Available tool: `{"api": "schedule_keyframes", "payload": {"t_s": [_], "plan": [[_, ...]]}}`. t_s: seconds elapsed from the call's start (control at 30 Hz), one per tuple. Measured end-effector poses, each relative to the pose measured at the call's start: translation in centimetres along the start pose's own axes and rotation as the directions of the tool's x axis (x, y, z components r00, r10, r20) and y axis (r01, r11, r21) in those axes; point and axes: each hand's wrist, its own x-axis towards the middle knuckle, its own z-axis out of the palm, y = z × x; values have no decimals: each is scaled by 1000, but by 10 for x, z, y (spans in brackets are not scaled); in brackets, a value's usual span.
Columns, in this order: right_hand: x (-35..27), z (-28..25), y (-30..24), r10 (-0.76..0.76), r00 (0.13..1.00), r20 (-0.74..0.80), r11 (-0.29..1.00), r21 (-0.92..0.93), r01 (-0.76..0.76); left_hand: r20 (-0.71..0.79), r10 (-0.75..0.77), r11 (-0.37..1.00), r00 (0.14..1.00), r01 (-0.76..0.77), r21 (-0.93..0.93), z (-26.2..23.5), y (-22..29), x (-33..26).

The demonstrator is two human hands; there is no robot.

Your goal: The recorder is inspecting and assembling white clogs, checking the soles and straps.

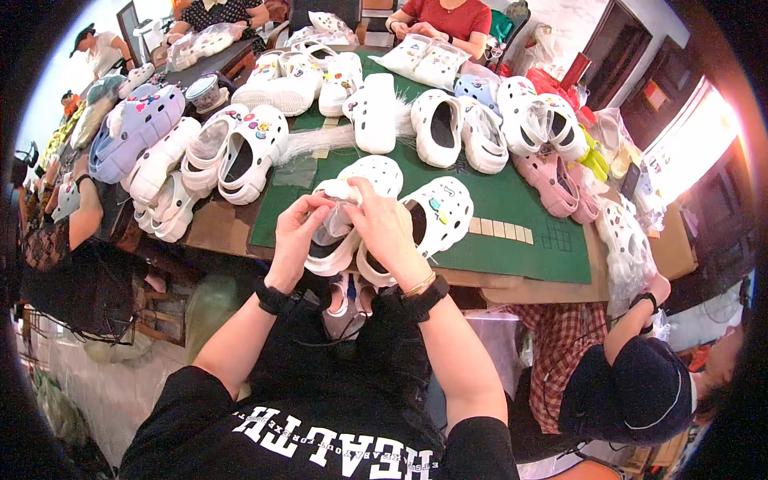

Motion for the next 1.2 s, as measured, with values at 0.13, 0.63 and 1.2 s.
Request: {"api": "schedule_keyframes", "payload": {"t_s": [0.13, 0.63, 1.2], "plan": [[4, 2, 8, 56, 997, -62, 997, -52, -59, -35, 11, 982, 999, -4, 188, 7, 4, 3], [12, -1, 25, 174, 978, 114, 929, 310, -201, -215, 216, 819, 953, -56, 572, 23, 2, 3], [13, -4, 13, 398, 844, 361, 365, 781, -506, -220, 94, 927, 971, -4, 375, 22, -6, 10]]}}
